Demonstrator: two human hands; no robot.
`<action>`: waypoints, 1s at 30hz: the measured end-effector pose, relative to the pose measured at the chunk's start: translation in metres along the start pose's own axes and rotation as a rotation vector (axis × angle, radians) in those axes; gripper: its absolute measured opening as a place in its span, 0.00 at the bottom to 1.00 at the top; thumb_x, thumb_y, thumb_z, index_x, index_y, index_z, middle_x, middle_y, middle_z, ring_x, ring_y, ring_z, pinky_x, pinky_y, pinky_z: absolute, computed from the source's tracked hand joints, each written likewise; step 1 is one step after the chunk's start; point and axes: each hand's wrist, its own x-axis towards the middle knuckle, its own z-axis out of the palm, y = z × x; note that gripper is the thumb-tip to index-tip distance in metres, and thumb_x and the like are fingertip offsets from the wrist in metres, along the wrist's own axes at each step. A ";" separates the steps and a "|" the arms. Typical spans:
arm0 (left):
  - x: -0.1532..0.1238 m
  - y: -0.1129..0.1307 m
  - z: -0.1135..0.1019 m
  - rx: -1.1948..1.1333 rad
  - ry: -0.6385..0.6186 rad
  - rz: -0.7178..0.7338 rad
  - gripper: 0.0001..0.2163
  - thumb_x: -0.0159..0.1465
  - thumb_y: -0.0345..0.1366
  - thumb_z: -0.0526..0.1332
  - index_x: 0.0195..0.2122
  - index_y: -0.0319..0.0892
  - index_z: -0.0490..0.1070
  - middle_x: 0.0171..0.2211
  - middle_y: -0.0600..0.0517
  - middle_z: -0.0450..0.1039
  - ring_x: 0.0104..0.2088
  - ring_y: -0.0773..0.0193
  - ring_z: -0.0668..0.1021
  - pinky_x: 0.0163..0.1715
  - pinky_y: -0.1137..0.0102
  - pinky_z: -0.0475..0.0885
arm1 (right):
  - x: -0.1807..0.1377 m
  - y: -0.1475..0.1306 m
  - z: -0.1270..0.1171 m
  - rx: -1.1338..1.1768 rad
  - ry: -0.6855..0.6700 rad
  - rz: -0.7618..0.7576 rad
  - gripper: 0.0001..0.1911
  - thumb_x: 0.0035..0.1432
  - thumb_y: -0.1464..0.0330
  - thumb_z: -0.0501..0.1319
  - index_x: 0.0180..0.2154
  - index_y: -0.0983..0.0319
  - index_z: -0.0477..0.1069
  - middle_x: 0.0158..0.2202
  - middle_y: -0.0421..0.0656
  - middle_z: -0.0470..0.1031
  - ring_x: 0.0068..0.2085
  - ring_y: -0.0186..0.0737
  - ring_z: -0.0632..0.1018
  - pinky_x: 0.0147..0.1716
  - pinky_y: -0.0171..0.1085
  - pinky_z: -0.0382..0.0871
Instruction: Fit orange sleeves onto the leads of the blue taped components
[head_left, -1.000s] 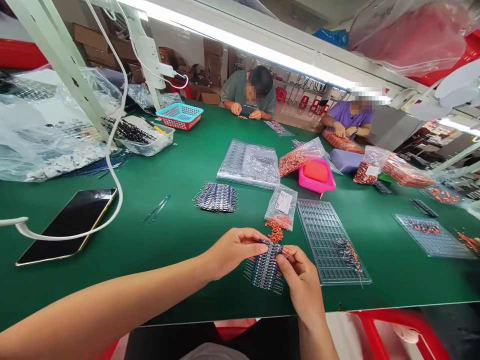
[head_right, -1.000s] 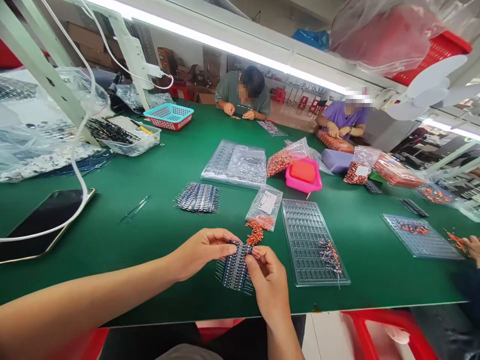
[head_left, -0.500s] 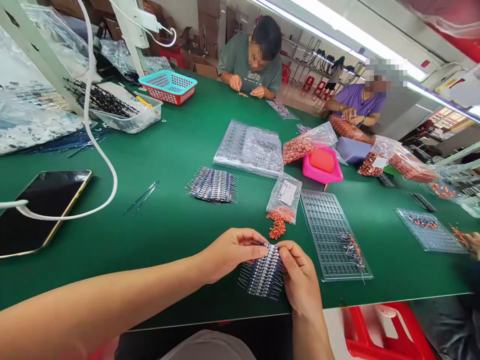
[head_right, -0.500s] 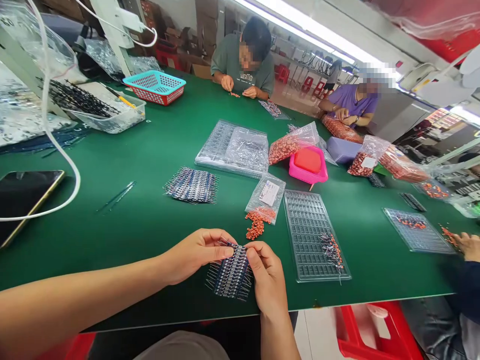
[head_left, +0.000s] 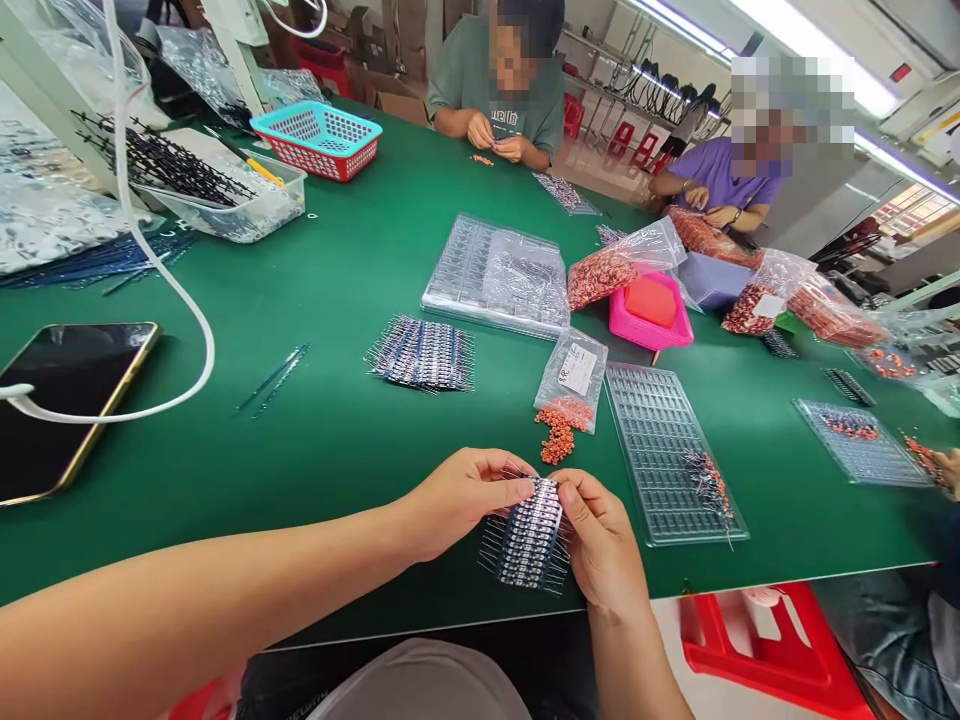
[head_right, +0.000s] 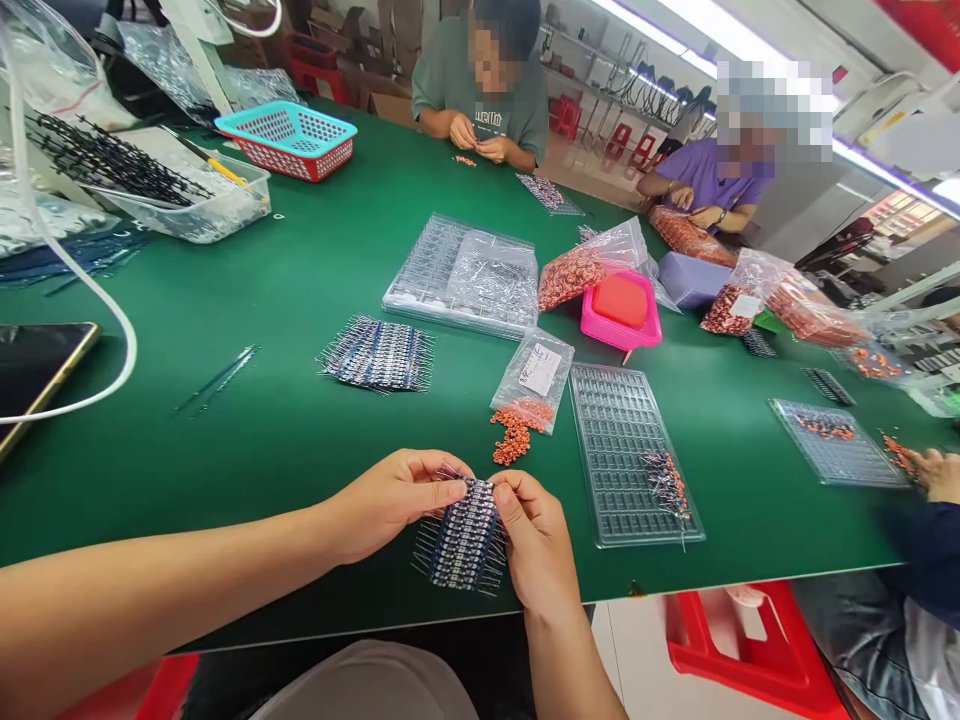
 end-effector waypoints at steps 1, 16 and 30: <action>0.000 0.000 0.000 -0.002 0.001 -0.003 0.09 0.53 0.37 0.73 0.33 0.39 0.80 0.26 0.56 0.76 0.29 0.69 0.71 0.32 0.72 0.64 | 0.000 0.000 0.000 -0.002 0.002 0.005 0.13 0.61 0.57 0.66 0.37 0.60 0.78 0.29 0.39 0.70 0.32 0.35 0.67 0.32 0.33 0.60; 0.001 -0.001 0.000 -0.037 0.000 -0.014 0.06 0.54 0.35 0.72 0.32 0.40 0.80 0.26 0.57 0.76 0.28 0.70 0.72 0.32 0.73 0.65 | 0.004 -0.003 0.006 0.033 0.022 0.039 0.12 0.59 0.57 0.68 0.34 0.60 0.78 0.27 0.39 0.69 0.29 0.34 0.66 0.29 0.33 0.60; -0.001 0.012 0.002 -0.028 0.100 0.026 0.09 0.52 0.36 0.73 0.32 0.39 0.80 0.28 0.54 0.78 0.30 0.67 0.74 0.36 0.69 0.67 | -0.001 -0.001 0.004 -0.076 0.032 0.001 0.17 0.60 0.53 0.64 0.44 0.57 0.76 0.37 0.43 0.77 0.36 0.43 0.75 0.39 0.41 0.68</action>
